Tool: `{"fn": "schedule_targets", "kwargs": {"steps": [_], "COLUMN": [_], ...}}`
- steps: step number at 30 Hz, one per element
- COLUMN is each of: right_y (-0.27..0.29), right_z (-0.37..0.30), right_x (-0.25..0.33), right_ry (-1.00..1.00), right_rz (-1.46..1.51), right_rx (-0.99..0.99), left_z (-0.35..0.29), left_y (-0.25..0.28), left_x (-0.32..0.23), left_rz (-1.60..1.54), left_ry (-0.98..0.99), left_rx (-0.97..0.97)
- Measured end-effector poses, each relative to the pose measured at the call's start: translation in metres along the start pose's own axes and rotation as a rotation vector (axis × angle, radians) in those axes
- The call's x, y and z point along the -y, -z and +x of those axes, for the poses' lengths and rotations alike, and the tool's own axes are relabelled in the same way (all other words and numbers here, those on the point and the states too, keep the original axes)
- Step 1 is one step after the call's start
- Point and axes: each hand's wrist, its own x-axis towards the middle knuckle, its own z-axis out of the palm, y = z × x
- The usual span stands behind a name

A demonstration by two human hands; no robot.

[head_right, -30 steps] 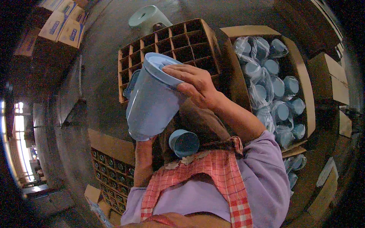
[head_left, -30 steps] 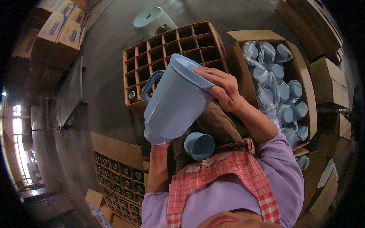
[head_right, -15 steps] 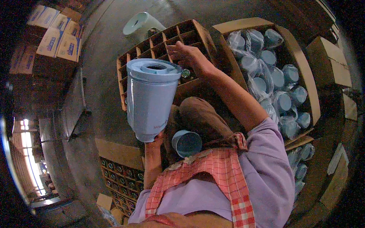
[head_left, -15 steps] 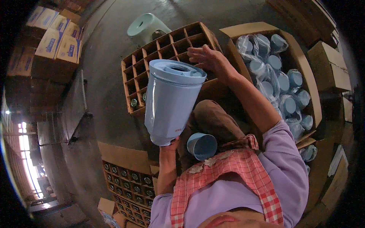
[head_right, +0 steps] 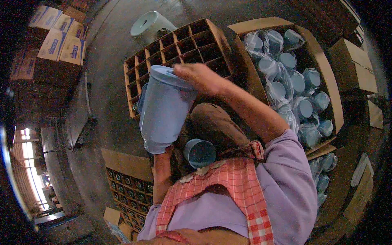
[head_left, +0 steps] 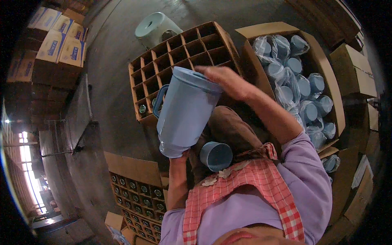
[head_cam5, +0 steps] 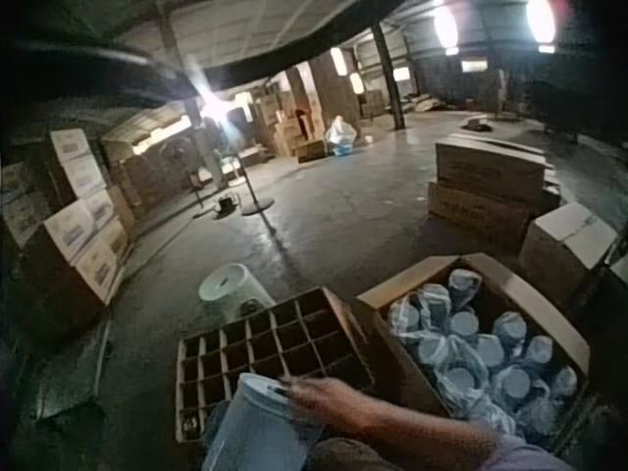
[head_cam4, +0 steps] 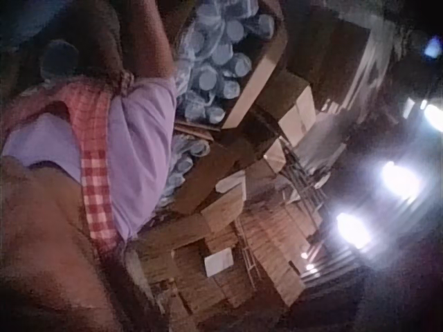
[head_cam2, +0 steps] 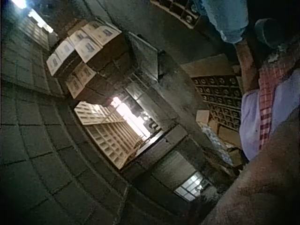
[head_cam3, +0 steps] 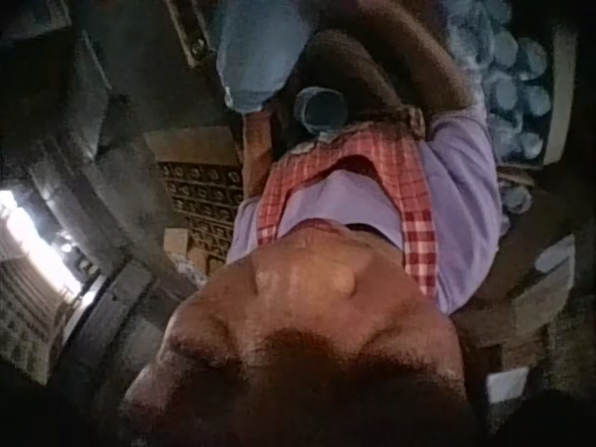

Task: The person sits on the floor and assembles light blue plastic pitchers. They unwrap each pitcher from a plastic bag, insert a metal filter into the lid, and screw the lid onto the pitcher body. The person handles the items one at a time, repeating the process for multiple units.

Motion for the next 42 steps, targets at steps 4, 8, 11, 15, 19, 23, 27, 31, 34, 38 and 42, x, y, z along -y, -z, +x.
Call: {"fn": "schedule_targets", "kwargs": {"steps": [4, 8, 11, 15, 19, 23, 27, 31, 34, 38, 42], "right_y": [-0.017, -0.015, -0.009, -0.001, 0.007, 0.000, -0.016, -0.021, -0.013, -0.004, -0.007], "right_z": [-0.010, -0.007, -0.001, 0.000, -0.011, -0.026, -0.031, -0.030, -0.025, -0.021, -0.026], "right_x": [0.001, 0.005, 0.009, 0.018, 0.027, 0.025, 0.017, 0.011, 0.009, 0.009, 0.005], "right_ry": [0.120, 0.517, 0.798, 0.917, 0.677, 0.278, 0.194, 0.475, 0.788, 1.013, 0.915], "right_rz": [-0.040, -0.144, -0.190, -0.202, 0.005, 0.152, 0.049, 0.005, -0.196, -0.322, -0.247], "right_rx": [-0.098, -0.082, 0.025, 0.207, 0.140, 0.045, -0.023, -0.006, 0.072, 0.204, 0.088], "left_z": [0.006, 0.007, 0.007, 0.005, 0.008, 0.012, 0.009, 0.001, -0.002, -0.001, 0.002], "left_y": [-0.004, -0.009, -0.012, -0.013, -0.014, -0.014, -0.013, -0.010, -0.008, -0.008, -0.016], "left_x": [-0.002, 0.001, 0.007, 0.011, -0.001, -0.014, -0.016, -0.009, -0.001, 0.007, 0.006], "left_rz": [0.028, 0.030, 0.024, 0.037, 0.104, 0.162, 0.178, 0.157, 0.130, 0.124, 0.200], "left_ry": [-0.033, -0.041, -0.046, -0.061, -0.124, -0.181, -0.186, -0.163, -0.138, -0.138, -0.185], "left_rx": [-0.009, -0.018, -0.019, -0.033, -0.061, -0.080, -0.091, -0.099, -0.099, -0.098, -0.134]}}
